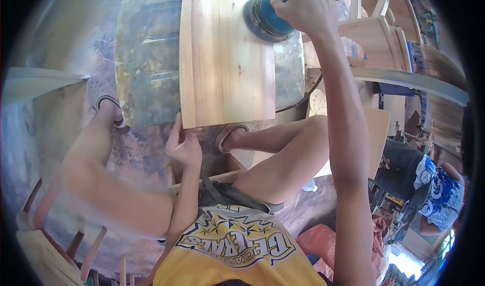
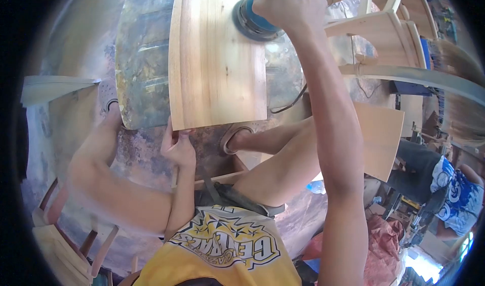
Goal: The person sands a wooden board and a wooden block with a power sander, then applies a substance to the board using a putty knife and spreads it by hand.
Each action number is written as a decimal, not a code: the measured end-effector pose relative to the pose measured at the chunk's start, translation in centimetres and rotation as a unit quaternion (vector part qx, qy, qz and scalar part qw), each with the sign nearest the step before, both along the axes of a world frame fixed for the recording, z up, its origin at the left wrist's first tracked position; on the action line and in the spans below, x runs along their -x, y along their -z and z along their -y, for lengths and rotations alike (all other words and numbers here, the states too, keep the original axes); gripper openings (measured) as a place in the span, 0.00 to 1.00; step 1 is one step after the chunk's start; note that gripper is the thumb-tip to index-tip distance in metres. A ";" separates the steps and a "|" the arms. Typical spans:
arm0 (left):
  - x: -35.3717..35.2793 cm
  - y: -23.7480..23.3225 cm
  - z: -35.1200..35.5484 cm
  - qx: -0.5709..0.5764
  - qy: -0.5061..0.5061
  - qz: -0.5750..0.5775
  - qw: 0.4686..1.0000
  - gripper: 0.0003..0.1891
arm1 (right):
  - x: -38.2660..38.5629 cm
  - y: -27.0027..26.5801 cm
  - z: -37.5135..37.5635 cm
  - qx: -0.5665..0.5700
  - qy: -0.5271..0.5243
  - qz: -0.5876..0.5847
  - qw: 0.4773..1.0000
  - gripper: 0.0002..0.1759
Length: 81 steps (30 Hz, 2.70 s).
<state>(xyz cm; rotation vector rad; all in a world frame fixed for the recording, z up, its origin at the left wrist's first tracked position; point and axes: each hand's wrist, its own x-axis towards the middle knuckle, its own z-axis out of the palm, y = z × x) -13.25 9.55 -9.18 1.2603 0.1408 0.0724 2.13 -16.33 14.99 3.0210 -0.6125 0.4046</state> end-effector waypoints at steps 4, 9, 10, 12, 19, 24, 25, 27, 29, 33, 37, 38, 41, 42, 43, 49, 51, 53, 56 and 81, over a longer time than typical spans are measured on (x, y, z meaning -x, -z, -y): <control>-0.2 -1.3 -0.2 -0.010 0.000 -0.025 1.000 0.28 | 2.5 -1.0 -0.4 -0.030 -0.025 -0.021 0.999 0.15; -0.4 -1.7 0.4 0.021 -0.006 -0.054 0.998 0.27 | 8.3 0.8 0.2 0.026 0.026 -0.093 0.995 0.27; -0.4 -1.8 0.5 0.026 -0.001 -0.053 0.998 0.27 | 9.6 0.5 -0.5 0.029 0.031 -0.087 0.995 0.26; -0.5 -1.9 0.3 0.011 0.002 -0.072 0.997 0.27 | 10.2 0.2 -1.1 0.001 0.037 -0.090 0.995 0.24; -0.3 -0.7 0.0 -0.003 0.000 -0.056 0.998 0.28 | 4.9 0.6 0.5 0.009 0.031 -0.085 0.996 0.27; 0.0 -0.7 -0.2 -0.005 -0.004 -0.057 0.998 0.30 | 0.0 -0.2 2.1 -0.002 -0.010 -0.037 0.999 0.16; 0.1 -0.8 -0.3 -0.002 0.005 -0.046 0.999 0.29 | -0.9 -0.7 2.1 -0.008 0.011 -0.060 0.998 0.17; 0.1 -0.7 -0.5 -0.001 0.011 -0.038 0.999 0.29 | -1.8 -1.1 2.5 0.000 0.000 -0.059 0.998 0.18; 0.2 -0.5 -0.6 0.022 0.020 -0.029 0.999 0.28 | -2.5 -0.6 3.1 0.008 0.012 -0.056 0.998 0.17; 0.3 -0.7 0.0 0.006 -0.017 -0.001 1.000 0.28 | -2.2 0.5 5.1 0.050 0.004 -0.105 0.993 0.30; 0.5 -0.2 -0.4 0.031 0.003 -0.013 0.999 0.26 | -1.7 1.0 5.9 0.071 0.003 -0.089 0.993 0.29; 0.3 -0.2 -0.7 0.032 0.017 -0.008 0.999 0.25 | -2.2 1.2 6.1 0.071 -0.008 -0.079 0.994 0.29; -0.4 -1.7 -1.0 -0.021 0.031 0.001 0.999 0.24 | -2.5 -0.4 2.6 0.026 -0.015 -0.062 0.998 0.23; -0.6 -2.1 -1.3 -0.023 0.031 0.006 0.999 0.24 | -2.5 -1.0 1.0 -0.015 -0.008 -0.061 0.998 0.18; -0.6 -2.4 -1.6 -0.060 0.045 0.011 0.997 0.24 | -2.6 -1.1 0.0 -0.020 -0.029 -0.061 0.997 0.18; -0.9 -3.2 -2.0 -0.098 0.069 -0.041 0.992 0.25 | 1.6 -2.3 -8.6 0.012 -0.055 -0.067 0.996 0.17; -1.0 -3.7 -1.4 0.012 0.064 -0.099 0.993 0.27 | 3.5 -1.9 -10.0 -0.045 -0.103 -0.061 0.992 0.15; -1.1 -3.7 -0.9 0.036 0.107 -0.114 0.987 0.32 | 4.4 -1.8 -10.8 -0.081 -0.119 -0.066 0.987 0.15; -1.0 -3.5 0.0 0.073 0.096 -0.096 0.988 0.36 | 4.2 -0.6 -10.6 -0.055 -0.127 -0.047 0.989 0.14; 0.0 -2.8 1.8 0.107 0.069 -0.119 0.985 0.35 | 4.6 -0.9 -15.4 -0.066 -0.106 -0.068 0.990 0.21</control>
